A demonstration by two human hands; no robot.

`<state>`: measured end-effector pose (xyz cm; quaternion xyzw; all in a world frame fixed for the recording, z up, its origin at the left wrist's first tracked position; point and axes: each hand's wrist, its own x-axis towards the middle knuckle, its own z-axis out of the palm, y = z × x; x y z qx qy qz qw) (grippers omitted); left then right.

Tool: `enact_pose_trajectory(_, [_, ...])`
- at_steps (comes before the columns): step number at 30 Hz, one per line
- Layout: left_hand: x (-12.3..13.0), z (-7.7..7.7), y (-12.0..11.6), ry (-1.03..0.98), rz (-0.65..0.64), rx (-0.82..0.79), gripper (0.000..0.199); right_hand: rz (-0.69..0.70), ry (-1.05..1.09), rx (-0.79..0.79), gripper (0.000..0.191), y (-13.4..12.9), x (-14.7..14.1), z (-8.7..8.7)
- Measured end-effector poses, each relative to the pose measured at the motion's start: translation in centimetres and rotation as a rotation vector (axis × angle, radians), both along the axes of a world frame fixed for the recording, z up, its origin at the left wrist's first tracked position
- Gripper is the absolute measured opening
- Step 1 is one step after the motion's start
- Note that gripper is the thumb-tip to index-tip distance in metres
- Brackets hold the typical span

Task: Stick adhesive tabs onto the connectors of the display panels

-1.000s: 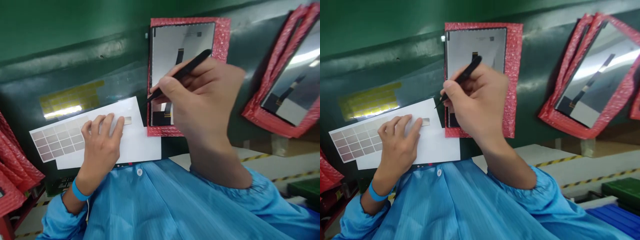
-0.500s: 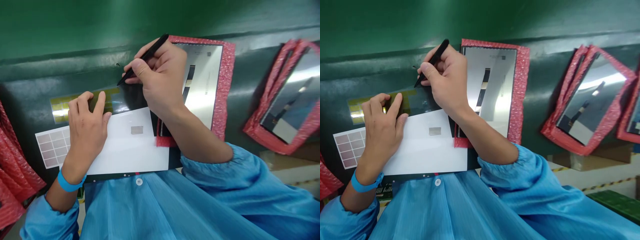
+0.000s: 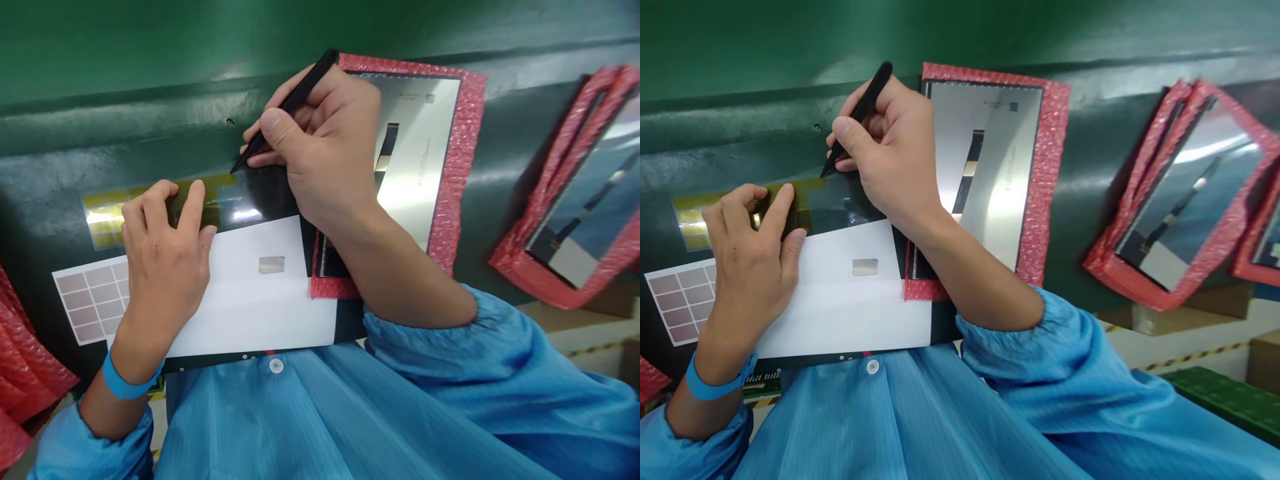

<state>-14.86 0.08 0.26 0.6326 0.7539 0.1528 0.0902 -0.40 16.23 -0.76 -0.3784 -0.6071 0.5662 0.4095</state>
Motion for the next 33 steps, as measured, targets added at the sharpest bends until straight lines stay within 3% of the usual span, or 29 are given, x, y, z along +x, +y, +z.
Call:
enact_pose_trajectory(10, [0.0,0.2,0.1,-0.006,0.004,-0.037,0.054,0.039,-0.068,-0.055,0.022,0.6,-0.3,0.6])
enact_pose_trajectory(21, [-0.3,-0.1,0.2,0.023,-0.016,0.008,0.053,0.058,0.092,-0.087,0.019,0.1,0.3,0.7])
enact_pose_trajectory(26, [-0.2,-0.1,0.3,0.043,-0.004,0.035,0.053,0.079,0.102,0.064,0.022,-0.5,0.5,1.1])
enact_pose_trajectory(29, [0.0,0.0,0.4,0.050,-0.004,0.033,0.052,0.084,-0.015,0.198,0.022,-1.1,0.8,1.7])
enact_pose_trajectory(33, [0.3,0.2,0.7,0.094,0.017,0.006,0.057,0.107,-0.159,0.208,0.019,-1.8,1.0,1.8])
